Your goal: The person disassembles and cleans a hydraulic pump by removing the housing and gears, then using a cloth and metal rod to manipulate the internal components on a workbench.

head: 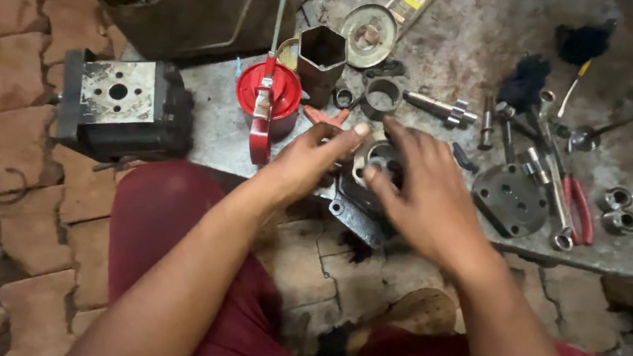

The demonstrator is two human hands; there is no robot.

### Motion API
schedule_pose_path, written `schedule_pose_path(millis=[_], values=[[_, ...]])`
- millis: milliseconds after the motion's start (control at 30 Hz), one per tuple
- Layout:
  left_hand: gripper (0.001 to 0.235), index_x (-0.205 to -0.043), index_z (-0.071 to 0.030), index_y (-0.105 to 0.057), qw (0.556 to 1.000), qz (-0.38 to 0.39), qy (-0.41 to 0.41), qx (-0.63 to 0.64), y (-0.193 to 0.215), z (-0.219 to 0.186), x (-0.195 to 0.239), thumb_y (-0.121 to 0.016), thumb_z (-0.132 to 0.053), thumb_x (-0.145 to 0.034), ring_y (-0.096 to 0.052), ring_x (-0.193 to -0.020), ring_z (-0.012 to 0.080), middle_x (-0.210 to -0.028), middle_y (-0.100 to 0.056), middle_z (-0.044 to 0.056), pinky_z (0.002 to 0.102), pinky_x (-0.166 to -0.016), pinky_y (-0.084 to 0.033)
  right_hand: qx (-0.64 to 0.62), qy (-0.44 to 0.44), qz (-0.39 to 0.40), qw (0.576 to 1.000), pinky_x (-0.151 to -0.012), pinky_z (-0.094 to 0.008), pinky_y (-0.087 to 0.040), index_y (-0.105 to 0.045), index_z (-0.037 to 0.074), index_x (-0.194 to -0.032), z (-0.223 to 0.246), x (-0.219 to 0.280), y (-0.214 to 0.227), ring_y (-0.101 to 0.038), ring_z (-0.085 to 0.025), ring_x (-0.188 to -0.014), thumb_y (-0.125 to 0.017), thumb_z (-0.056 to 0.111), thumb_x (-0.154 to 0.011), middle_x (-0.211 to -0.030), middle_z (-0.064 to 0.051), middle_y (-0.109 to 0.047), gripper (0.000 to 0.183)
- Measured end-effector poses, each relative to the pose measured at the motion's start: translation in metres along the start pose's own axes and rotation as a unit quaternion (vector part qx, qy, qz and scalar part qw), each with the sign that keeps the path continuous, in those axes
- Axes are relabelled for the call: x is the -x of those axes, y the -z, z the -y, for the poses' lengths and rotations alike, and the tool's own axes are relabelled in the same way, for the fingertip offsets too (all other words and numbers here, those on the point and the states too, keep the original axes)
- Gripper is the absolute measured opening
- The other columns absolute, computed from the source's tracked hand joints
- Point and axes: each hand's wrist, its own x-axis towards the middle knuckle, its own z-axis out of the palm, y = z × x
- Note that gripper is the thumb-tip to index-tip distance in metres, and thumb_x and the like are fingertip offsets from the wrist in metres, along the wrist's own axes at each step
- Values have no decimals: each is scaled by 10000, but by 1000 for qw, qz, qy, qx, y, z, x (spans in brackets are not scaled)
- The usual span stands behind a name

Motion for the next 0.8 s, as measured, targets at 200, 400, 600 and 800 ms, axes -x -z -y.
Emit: schedule_pose_path(millis=[200,400,600,800], values=[[581,-1220,-39,-674,984,18,49,173,-21,-4,1,-617,-536,-924,-623,-671,89,-851,-665,27,260,-627,-500,37,45,-66,996,-1069,-539,-418,-323,89,-1558,-2,29,1,-498,-451,-1260,-852,513,-727,-1387,-230,-489,1072],[416,-1102,18,-741,968,-13,8,250,-46,-2,-6,-648,-366,-972,-616,-686,107,-844,-722,21,268,-646,-483,-109,-32,-133,985,-1096,-459,-474,-260,100,-1622,-30,53,-3,-549,-313,-1269,-881,359,-750,-1385,-162,-483,1102],[282,-1148,25,-627,907,25,5,421,-87,-8,-5,-672,-196,-979,-683,-854,185,-970,-708,76,332,-814,-562,-219,-42,-105,969,-1154,-413,-440,-251,69,-1614,-39,56,-3,-516,-275,-1366,-844,248,-801,-1504,-165,-444,1022],[415,-1385,-27,-526,870,69,8,487,-97,-13,-2,-576,-167,-998,-663,-978,200,-1118,-622,125,339,-869,-548,-220,-53,-53,973,-1143,-398,-435,-293,78,-1568,-41,41,10,-520,-278,-1350,-878,239,-734,-1471,-173,-476,1032]])
